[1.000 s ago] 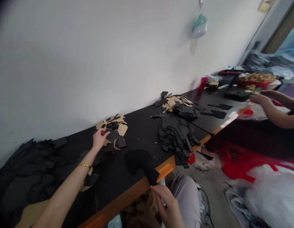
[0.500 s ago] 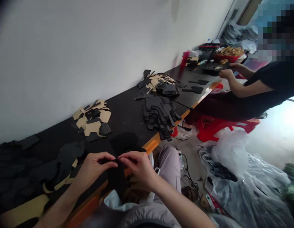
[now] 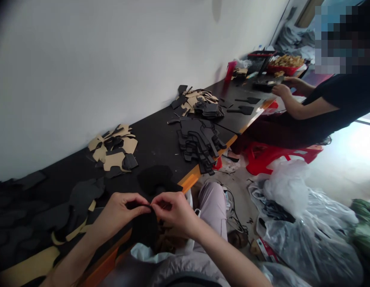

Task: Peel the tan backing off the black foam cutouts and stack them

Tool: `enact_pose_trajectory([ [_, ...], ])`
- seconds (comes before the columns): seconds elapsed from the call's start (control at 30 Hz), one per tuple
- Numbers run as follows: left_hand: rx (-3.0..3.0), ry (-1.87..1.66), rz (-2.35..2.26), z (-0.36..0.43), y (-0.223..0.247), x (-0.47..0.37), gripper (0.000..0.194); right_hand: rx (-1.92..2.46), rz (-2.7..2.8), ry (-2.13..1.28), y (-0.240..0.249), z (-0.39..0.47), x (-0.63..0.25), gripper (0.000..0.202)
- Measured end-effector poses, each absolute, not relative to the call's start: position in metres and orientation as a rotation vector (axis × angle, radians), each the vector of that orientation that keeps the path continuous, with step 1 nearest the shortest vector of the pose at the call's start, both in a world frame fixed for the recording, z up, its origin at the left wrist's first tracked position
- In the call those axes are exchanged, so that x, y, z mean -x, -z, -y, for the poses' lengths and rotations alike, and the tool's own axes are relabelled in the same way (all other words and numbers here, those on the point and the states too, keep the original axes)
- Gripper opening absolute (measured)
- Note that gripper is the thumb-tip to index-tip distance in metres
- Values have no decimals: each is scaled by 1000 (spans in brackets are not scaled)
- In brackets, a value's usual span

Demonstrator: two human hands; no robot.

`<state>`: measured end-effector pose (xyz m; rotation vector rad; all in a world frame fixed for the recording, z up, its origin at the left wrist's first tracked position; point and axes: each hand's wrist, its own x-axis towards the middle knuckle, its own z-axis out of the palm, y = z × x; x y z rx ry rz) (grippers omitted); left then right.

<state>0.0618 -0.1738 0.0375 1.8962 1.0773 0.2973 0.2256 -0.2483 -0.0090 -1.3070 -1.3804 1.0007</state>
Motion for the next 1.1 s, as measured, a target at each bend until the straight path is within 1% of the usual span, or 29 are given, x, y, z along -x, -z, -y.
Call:
enact_pose_trajectory([
  [0.17,-1904,-275,-1090,174,-38,-62,12,1281,1379,-1060,11,248,-228,22],
  [0.3,-1927,-242,-1080,173,-38,-62,13,1302,1376,-1050,10,249,-229,19],
  [0.43,-2023,-249,-1015,173,-34,-61,15,1248,1304,-1211,8,247,-228,15],
  [0.5,-2198,-417,-948,173,-32,-61,16,1204,1268,-1282,9,246,-229,18],
  [0.6,-2596,-857,-731,179,-31,-62,17,1140,1259,-1344,11,247,-232,23],
  [0.67,-2776,-1076,-554,186,-30,-63,16,1132,1272,-1343,13,250,-232,24],
  [0.77,-2860,-1245,-373,198,-22,-64,17,1223,1145,-1208,18,252,-230,25],
  [0.83,-2845,-1248,-286,206,-13,-65,14,1314,964,-1059,24,252,-230,23],
  [0.97,-2690,-1132,-151,213,4,-66,20,1449,721,-765,47,248,-249,17],
  [1.1,-2574,-837,-98,202,0,-54,20,1607,575,-588,85,252,-297,19],
])
